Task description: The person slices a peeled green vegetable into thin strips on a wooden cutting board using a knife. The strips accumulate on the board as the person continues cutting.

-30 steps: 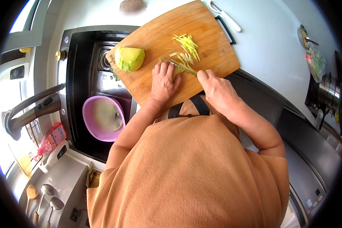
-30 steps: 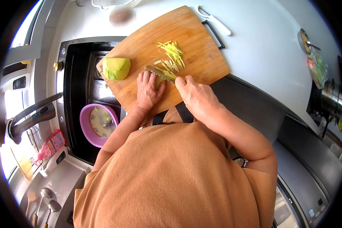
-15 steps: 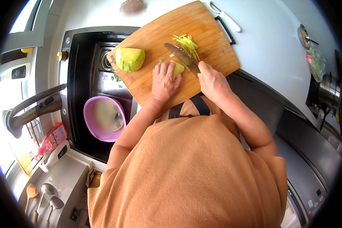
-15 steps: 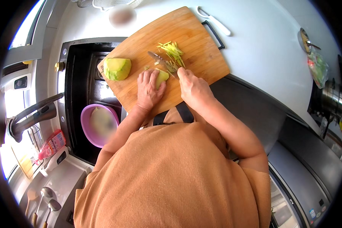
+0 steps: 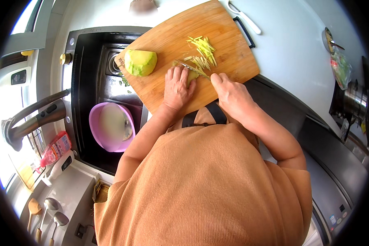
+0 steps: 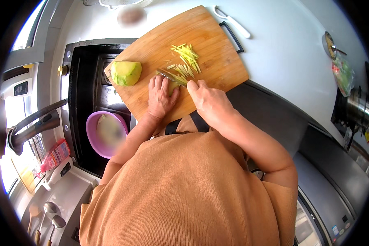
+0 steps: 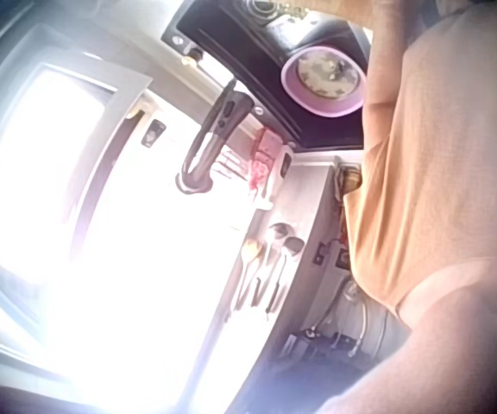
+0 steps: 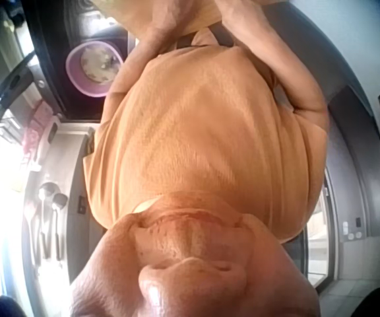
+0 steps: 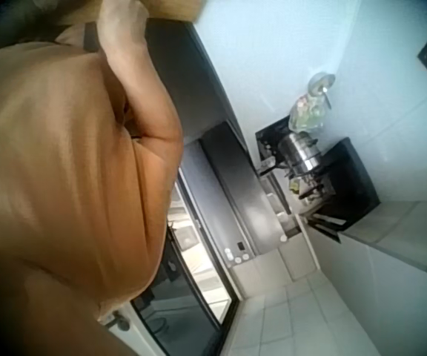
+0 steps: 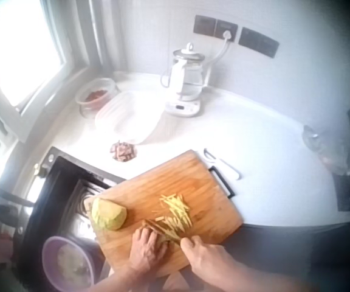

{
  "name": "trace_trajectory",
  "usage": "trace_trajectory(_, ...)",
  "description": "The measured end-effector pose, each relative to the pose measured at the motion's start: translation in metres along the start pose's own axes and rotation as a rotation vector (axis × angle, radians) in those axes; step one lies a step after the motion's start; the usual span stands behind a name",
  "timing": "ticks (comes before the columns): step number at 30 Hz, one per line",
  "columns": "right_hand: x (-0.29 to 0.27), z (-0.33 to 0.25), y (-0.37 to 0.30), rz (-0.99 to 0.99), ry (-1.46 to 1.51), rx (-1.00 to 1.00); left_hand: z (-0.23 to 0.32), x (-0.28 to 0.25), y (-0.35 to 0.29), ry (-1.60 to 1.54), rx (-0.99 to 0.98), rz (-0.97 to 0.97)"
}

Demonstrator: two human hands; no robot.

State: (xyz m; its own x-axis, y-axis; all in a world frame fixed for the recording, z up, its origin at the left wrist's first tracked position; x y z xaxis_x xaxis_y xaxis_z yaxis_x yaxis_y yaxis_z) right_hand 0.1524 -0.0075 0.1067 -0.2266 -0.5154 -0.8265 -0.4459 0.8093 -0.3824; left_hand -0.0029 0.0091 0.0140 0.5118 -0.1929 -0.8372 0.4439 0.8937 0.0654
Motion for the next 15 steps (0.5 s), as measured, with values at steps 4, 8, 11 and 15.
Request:
trace_trajectory(4, 0.01, 0.0, 0.008, 0.04, -0.037, -0.003, -0.001, 0.001, -0.001, -0.013, -0.01, -0.004)
trace_trajectory(8, 0.015, -0.002, 0.016, 0.105, -0.005, -0.009, 0.001, -0.002, 0.0, -0.023, 0.038, 0.077)
trace_trajectory(11, 0.017, 0.003, 0.025, 0.165, 0.067, 0.015, 0.003, -0.004, 0.001, -0.023, 0.052, 0.073)
trace_trajectory(15, 0.015, 0.011, 0.023, 0.184, 0.112, 0.032, 0.002, -0.003, 0.002, -0.014, 0.076, 0.091)
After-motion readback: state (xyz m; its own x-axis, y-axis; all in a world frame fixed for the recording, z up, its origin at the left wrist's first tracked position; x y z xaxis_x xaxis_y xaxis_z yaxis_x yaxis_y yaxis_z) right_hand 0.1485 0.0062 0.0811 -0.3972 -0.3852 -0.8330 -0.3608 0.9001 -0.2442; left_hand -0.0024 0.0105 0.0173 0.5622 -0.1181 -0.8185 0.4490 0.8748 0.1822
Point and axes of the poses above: each hand's wrist, its own y-axis towards the middle knuckle, its own x-axis out of the palm, z = x × y, the point moved 4 cm from there along y, towards the middle knuckle, and after that the axes turned 12 degrees about -z, right-handed, at the moved point
